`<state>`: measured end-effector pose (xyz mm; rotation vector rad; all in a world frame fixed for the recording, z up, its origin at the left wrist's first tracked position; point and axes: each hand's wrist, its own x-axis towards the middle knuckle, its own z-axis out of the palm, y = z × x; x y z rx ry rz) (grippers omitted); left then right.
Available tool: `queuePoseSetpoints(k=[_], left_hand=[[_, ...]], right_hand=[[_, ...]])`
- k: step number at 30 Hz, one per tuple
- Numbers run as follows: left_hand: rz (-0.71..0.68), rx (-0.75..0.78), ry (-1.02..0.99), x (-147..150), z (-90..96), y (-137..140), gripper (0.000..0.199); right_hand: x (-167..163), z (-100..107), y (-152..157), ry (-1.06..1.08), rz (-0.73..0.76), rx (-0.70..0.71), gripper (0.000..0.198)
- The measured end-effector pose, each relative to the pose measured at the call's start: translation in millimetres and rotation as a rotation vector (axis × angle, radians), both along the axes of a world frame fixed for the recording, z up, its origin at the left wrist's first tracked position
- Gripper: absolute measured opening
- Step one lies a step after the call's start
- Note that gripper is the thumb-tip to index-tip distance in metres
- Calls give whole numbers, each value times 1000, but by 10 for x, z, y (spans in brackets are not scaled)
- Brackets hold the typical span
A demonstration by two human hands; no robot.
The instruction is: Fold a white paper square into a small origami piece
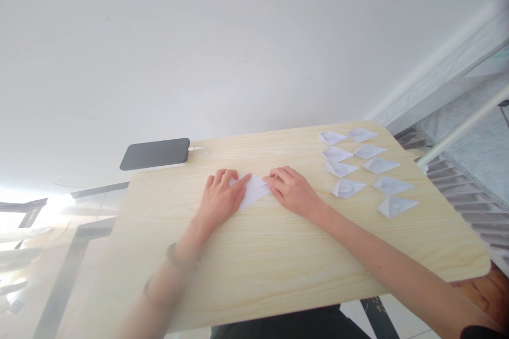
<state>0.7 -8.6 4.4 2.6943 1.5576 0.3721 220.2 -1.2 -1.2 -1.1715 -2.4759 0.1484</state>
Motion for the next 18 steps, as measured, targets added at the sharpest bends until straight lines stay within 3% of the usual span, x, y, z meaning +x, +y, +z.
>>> queuePoseSetpoints(k=[10,18], left_hand=[[46,-28,-61,51,3,21,31],[174,-168,-220,128,-52,153,30]], right_hand=[[217,-15,-172,85,-18,-11,24],[-143,-59,5,205,-244,-80,22]])
